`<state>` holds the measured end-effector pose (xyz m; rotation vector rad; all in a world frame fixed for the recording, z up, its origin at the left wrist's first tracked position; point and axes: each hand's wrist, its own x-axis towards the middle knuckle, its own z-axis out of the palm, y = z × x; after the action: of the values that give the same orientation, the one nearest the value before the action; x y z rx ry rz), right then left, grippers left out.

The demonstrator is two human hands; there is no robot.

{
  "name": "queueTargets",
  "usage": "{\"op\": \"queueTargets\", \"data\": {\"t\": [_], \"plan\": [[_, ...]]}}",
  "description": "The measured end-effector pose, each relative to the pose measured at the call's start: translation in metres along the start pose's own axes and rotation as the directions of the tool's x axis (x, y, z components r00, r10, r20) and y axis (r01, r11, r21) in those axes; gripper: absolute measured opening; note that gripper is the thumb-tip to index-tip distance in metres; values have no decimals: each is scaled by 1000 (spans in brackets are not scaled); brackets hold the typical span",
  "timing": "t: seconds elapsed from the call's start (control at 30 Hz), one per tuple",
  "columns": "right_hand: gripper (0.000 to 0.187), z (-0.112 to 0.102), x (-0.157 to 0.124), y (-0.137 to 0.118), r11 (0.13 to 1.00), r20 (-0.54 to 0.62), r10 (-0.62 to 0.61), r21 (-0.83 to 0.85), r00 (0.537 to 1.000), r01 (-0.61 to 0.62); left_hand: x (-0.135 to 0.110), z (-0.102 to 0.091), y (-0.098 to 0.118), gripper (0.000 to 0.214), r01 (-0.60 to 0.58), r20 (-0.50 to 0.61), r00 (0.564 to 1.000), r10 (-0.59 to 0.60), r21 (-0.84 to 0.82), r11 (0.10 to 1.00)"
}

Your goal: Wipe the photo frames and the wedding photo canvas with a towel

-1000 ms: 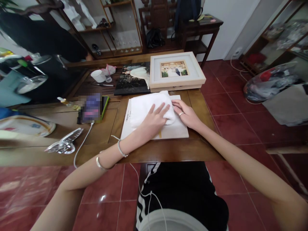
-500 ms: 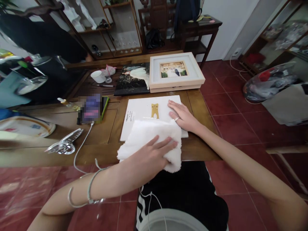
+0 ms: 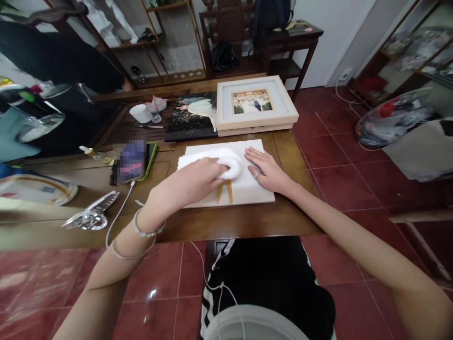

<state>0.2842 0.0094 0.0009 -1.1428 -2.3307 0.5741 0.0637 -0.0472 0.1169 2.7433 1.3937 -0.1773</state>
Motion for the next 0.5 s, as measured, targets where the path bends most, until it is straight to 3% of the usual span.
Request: {"op": "queueTargets", "data": {"t": [0.13,0.23,0.33,0.5], "plan": [[51,-2,0,-2,1000,5,-19,-3,1000,19,38,2,-2,24,44,-133,990,-41,17,999],[46,-3,2,-1,999,-35,-47,-3,998,47,70,14,2,27,-55,-226,973,56,9,998],[36,-3,2,0,999,-65,-42,-3,997,42,91,28,4,26,-145,-212,967,142,2,989],[41,-3,1,-3,999,-53,-44,-1,998,44,91,35,-4,27,-56,-144,988,58,16,998]]}}
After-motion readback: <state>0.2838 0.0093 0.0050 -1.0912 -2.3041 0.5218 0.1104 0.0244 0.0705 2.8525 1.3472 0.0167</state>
